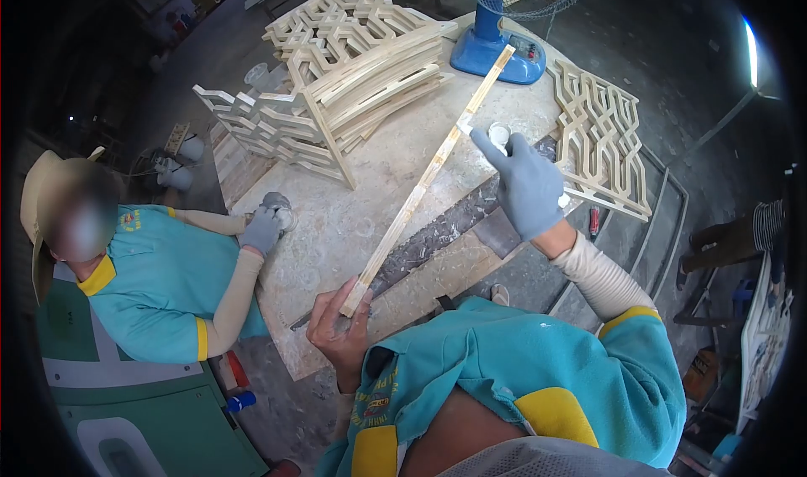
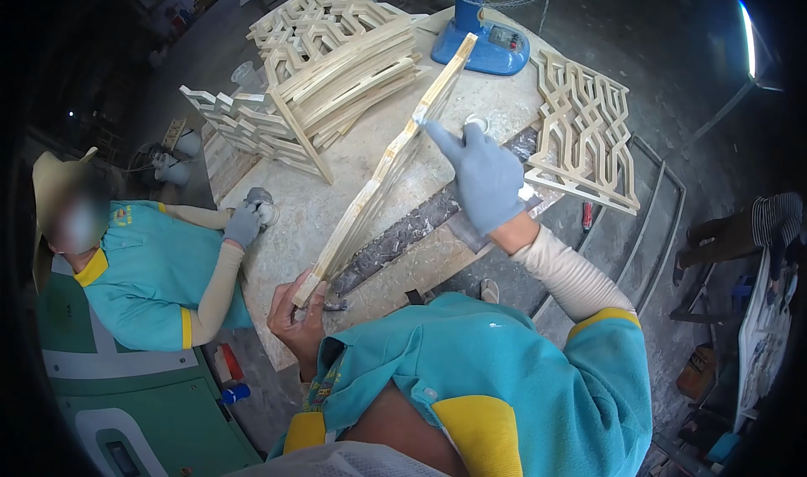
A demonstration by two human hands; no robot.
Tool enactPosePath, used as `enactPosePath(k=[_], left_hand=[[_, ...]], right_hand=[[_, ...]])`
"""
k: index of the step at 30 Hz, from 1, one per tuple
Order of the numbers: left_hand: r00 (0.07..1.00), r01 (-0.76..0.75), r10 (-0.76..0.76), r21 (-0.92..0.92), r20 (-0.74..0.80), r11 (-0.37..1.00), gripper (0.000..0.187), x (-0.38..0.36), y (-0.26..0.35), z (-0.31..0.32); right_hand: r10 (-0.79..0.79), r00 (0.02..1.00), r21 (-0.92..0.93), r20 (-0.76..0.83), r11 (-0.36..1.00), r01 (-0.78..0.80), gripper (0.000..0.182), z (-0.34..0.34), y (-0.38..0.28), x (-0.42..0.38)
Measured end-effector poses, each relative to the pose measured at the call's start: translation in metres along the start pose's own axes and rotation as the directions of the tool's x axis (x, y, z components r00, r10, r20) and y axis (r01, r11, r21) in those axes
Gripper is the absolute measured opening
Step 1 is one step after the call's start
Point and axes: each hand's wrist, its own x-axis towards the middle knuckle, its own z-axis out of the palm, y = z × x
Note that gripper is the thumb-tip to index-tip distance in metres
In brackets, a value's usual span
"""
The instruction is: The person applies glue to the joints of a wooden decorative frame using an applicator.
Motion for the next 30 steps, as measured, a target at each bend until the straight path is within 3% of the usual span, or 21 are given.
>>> enactPosePath(k=[5,7,10,14,16,20,25,30], left_hand=[[0.999,0.033,-0.033,0.013,0.012,0.999,0.035,0.001,0.007,-0.002],[1.0,-0.017,0.017,-0.007,-0.001,1.0,0.036,0.001,0.002,0.0],[1.0,0.002,-0.002,-0.007,0.003,1.0,0.036,0.002,0.004,-0.001],[1.0,0.021,-0.021,0.006,0.002,1.0,0.037,0.002,0.005,-0.002],[1.0,0.02,-0.02,0.022,0.003,1.0,0.036,0.001,0.005,-0.002],[1.0,0.029,-0.029,0.009,0.0,1.0,0.036,0.002,0.005,-0.002],[0.998,0.06,-0.06,0.012,0.019,0.998,0.037,0.003,0.008,-0.004],[0.999,0.053,-0.053,0.0,0.01,0.999,0.038,0.0,0.005,-0.002]], right_hand=[[-0.044,0.994,0.081,0.105,0.996,0.036,0.074,-0.011,-0.003,0.002],[-0.009,1.0,0.081,-0.028,0.997,0.012,0.075,-0.008,0.004,0.012],[-0.058,0.998,-0.002,0.005,0.998,0.058,0.072,0.001,0.003,0.006],[-0.088,0.994,0.026,0.062,0.996,0.086,0.07,0.001,0.001,-0.002],[-0.054,0.998,0.113,0.044,0.992,0.049,0.068,-0.007,0.002,0.003],[-0.067,0.997,0.11,0.035,0.992,0.063,0.067,-0.008,-0.001,0.005],[-0.116,0.993,-0.053,-0.015,0.992,0.115,0.065,0.0,0.012,0.014],[-0.075,0.992,-0.011,-0.105,0.997,0.074,0.069,-0.001,0.02,0.019]])
